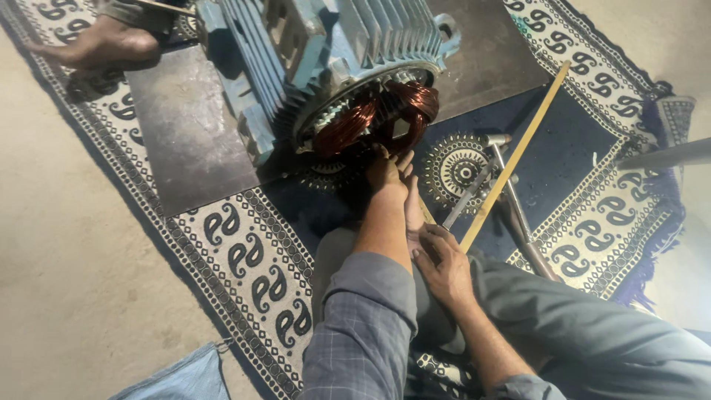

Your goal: The person sits on the floor working on an electric motor stator, using a long wooden stick to lever and press copper windings inside the stator, then uses a hammer and a punch to drive components out of the motor housing, repositioning the motor between strikes.

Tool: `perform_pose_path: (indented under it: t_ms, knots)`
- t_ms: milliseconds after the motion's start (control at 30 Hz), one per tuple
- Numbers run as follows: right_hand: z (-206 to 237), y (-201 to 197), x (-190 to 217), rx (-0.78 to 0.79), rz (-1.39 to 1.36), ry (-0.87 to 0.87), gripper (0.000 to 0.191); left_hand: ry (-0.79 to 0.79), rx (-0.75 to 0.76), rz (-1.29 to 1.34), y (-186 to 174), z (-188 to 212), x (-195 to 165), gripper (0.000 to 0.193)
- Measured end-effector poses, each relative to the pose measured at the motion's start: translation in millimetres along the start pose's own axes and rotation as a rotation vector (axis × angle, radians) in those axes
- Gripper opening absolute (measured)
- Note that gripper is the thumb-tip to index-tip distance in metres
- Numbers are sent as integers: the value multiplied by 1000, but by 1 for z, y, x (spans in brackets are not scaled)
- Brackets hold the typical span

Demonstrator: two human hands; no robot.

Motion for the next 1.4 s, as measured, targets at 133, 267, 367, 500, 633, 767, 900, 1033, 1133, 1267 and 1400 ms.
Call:
perform_pose_path:
  t_ms: [133,267,367,500,633,767,900,1033,1133,1267,1400]
  knots:
    - [-6,-3,-5,-38,-78,161,36,1,-58,38,2,-3,4,47]
    - [-45,-2,-17,-94,-146,566,34,41,-104,-95,-3,-9,5,38]
    - [-103,3,-13,-160,40,200,42,125,-50,-286,-5,-16,5,37]
    - [-165,24,-27,-79,220,270,58,349,-263,-591,-11,-24,2,37]
    - [-187,38,-34,-31,323,353,60,558,-423,-1008,-15,-35,2,40]
    - [-195,45,-29,129,427,210,52,661,-485,-1061,-22,-40,6,36]
    - [-206,40,-41,116,220,143,45,649,-527,-1461,-14,-37,11,38]
    - [-221,34,-68,282,217,-76,39,431,-568,-1029,-19,-24,18,38]
    - [-230,33,-85,368,82,-170,42,533,-433,-1753,-8,-21,18,42]
    - [-226,45,-92,333,129,-41,40,426,-379,-932,-19,-29,13,45]
    - [-210,52,-82,174,-12,-113,43,501,-320,-1008,-20,-33,11,51]
Point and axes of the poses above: each hand's wrist, its own z-axis away from the middle knuckle, its own y-axis out of the palm, x = y × z, the point moved 3 cm from there along -z, towards the middle knuckle, and after that the axes turned 10 degrees about -z, right-handed, at the moved point
